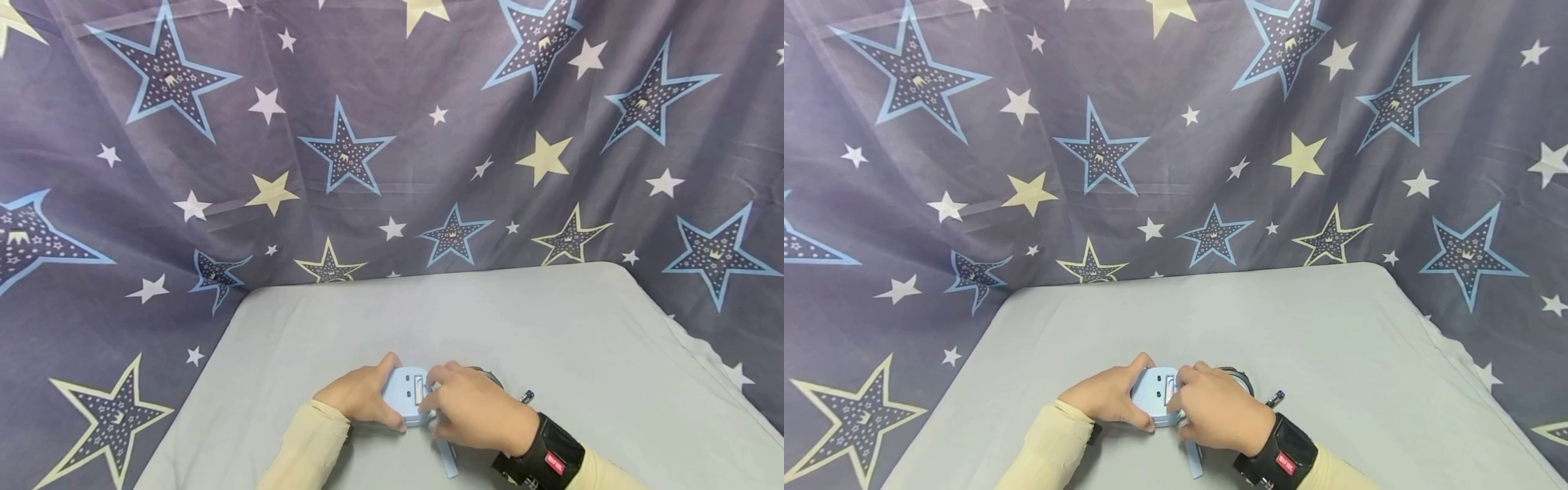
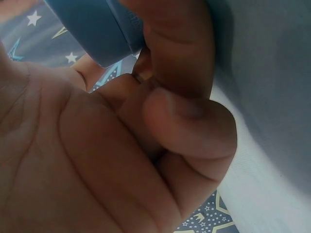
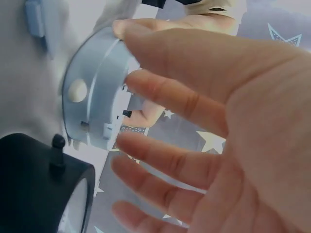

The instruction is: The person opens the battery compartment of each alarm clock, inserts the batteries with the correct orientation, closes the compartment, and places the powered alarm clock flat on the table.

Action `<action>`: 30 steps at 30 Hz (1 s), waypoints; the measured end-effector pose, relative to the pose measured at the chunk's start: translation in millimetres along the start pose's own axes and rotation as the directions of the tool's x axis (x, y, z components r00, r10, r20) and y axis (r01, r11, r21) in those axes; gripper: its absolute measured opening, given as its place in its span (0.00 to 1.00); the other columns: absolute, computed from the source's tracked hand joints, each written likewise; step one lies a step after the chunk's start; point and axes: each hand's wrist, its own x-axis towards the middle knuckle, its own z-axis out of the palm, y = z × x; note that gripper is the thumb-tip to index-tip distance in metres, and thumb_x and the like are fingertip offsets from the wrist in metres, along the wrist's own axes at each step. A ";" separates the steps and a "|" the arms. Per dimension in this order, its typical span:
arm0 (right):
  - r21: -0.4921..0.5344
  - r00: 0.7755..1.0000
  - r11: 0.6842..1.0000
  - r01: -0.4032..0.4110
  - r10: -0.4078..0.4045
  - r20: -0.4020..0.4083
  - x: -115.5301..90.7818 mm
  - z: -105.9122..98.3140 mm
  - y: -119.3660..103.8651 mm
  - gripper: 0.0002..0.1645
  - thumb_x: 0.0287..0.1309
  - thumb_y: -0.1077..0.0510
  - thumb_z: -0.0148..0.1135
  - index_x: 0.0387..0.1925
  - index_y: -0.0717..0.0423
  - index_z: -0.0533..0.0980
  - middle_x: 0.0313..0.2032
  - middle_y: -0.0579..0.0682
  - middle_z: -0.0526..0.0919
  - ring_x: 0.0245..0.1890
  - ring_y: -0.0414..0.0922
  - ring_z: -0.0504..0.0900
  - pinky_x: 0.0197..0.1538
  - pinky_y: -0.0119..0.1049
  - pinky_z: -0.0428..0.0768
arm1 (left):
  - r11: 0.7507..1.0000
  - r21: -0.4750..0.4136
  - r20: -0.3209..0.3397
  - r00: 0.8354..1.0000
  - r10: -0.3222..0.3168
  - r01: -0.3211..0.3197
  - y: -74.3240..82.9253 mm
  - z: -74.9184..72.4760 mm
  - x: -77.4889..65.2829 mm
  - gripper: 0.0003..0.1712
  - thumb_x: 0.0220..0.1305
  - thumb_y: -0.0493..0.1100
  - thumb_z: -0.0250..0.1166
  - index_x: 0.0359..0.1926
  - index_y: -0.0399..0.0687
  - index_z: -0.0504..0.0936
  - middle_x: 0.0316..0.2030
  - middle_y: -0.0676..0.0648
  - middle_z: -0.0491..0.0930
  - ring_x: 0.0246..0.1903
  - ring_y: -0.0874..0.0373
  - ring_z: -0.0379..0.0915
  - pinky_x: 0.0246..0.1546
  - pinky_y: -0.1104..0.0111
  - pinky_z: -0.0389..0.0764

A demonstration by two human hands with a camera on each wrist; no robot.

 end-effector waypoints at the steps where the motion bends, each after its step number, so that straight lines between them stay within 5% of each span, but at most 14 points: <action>1: 0.002 1.000 1.000 0.002 -0.002 0.003 0.1 -0.7 0.2 0.18 0.40 0.44 0.82 0.38 0.37 0.89 0.42 0.41 0.82 0.40 0.40 0.77 0.43 0.37 0.80 | 1.000 -0.004 0.002 1.000 -0.003 0.003 0.8 -0.4 -0.2 0.48 0.33 0.58 0.84 0.56 0.63 0.67 0.33 0.59 0.81 0.29 0.62 0.77 0.32 0.68 0.76; 6: 0.006 0.997 1.000 -0.016 0.016 0.071 0.6 -3.3 -1.6 0.20 0.32 0.41 0.85 0.26 0.38 0.82 0.28 0.32 0.73 0.29 0.34 0.68 0.33 0.31 0.70 | 1.000 -0.019 0.010 1.000 -0.017 0.017 3.9 -1.9 -1.2 0.48 0.32 0.57 0.85 0.56 0.63 0.67 0.35 0.59 0.82 0.30 0.61 0.77 0.34 0.67 0.76; 13: 0.002 0.980 1.000 -0.028 0.027 0.196 -1.7 2.2 -6.3 0.26 0.23 0.32 0.86 0.25 0.33 0.81 0.28 0.30 0.73 0.31 0.35 0.67 0.39 0.34 0.69 | 0.999 -0.029 0.014 1.000 -0.021 0.022 4.3 -1.5 -2.1 0.48 0.33 0.55 0.84 0.56 0.63 0.67 0.35 0.58 0.82 0.30 0.61 0.76 0.34 0.67 0.76; 30: -0.071 0.975 0.997 -0.031 0.046 0.218 -2.5 14.9 -16.3 0.28 0.18 0.35 0.88 0.22 0.32 0.76 0.28 0.31 0.74 0.32 0.36 0.67 0.39 0.36 0.70 | 0.999 -0.034 0.009 1.000 0.010 -0.010 5.6 -2.9 -2.4 0.49 0.33 0.54 0.85 0.56 0.59 0.67 0.33 0.57 0.82 0.29 0.61 0.76 0.33 0.68 0.75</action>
